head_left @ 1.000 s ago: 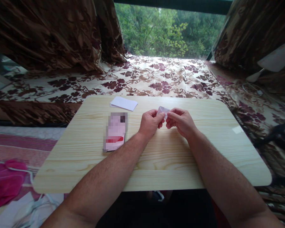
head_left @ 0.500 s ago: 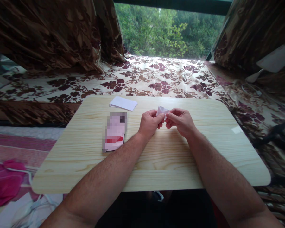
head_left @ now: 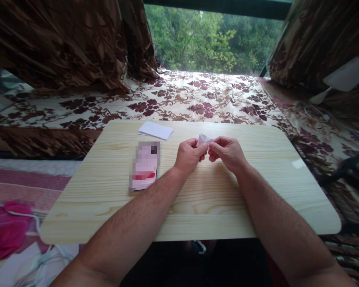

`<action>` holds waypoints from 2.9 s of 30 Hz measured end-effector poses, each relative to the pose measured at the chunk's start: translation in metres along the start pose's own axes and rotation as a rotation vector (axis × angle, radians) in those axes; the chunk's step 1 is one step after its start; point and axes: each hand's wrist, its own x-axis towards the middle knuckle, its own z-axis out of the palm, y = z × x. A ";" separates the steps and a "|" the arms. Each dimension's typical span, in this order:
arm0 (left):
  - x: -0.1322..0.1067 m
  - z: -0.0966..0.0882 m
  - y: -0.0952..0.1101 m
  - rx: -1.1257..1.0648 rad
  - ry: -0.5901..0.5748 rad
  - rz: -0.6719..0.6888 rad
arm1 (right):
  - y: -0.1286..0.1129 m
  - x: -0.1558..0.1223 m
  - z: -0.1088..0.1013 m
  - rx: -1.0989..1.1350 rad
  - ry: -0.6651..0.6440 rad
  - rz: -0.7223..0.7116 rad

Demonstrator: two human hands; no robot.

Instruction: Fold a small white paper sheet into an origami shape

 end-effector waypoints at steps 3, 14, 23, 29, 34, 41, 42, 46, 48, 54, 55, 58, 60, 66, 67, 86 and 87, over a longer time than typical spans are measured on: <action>0.000 0.000 0.000 0.001 0.003 -0.004 | 0.001 0.000 0.000 -0.008 -0.003 -0.013; 0.000 -0.001 -0.001 0.025 -0.007 0.013 | -0.001 -0.001 -0.001 -0.013 -0.003 -0.025; 0.000 0.000 0.000 0.062 0.002 0.006 | 0.001 0.000 -0.001 -0.111 0.021 -0.081; -0.001 0.000 0.001 0.087 -0.017 0.008 | 0.001 -0.002 0.001 -0.203 0.054 -0.147; 0.001 0.000 0.002 0.079 -0.054 -0.029 | 0.001 -0.002 0.001 -0.208 0.087 -0.182; 0.000 -0.001 0.003 0.113 -0.079 -0.015 | 0.003 -0.001 0.002 -0.210 0.113 -0.190; 0.000 -0.001 0.003 0.112 -0.077 -0.013 | 0.004 -0.001 0.002 -0.208 0.114 -0.190; 0.000 -0.001 0.001 0.104 -0.103 0.004 | 0.005 -0.001 0.002 -0.203 0.111 -0.201; 0.000 -0.001 0.001 0.113 -0.111 0.017 | 0.005 -0.001 0.003 -0.203 0.110 -0.206; -0.001 -0.002 0.002 0.120 -0.113 0.016 | 0.003 -0.002 0.002 -0.179 0.105 -0.207; -0.001 -0.002 0.002 0.113 -0.119 0.013 | 0.003 -0.002 0.002 -0.172 0.101 -0.199; -0.001 -0.002 0.002 0.103 -0.142 -0.001 | 0.003 -0.001 0.000 -0.138 0.072 -0.167; -0.001 -0.002 0.002 0.107 -0.148 -0.003 | 0.003 -0.001 -0.001 -0.119 0.051 -0.152; -0.002 -0.002 0.003 0.127 -0.154 -0.004 | 0.005 0.000 -0.002 -0.171 0.045 -0.129; -0.002 -0.002 0.004 0.131 -0.151 -0.008 | 0.005 0.000 -0.002 -0.187 0.048 -0.127; -0.004 0.002 0.009 0.177 -0.155 -0.007 | 0.006 0.002 -0.002 -0.224 0.066 -0.130; -0.004 0.002 0.009 0.178 -0.156 -0.006 | 0.005 0.002 -0.002 -0.231 0.064 -0.132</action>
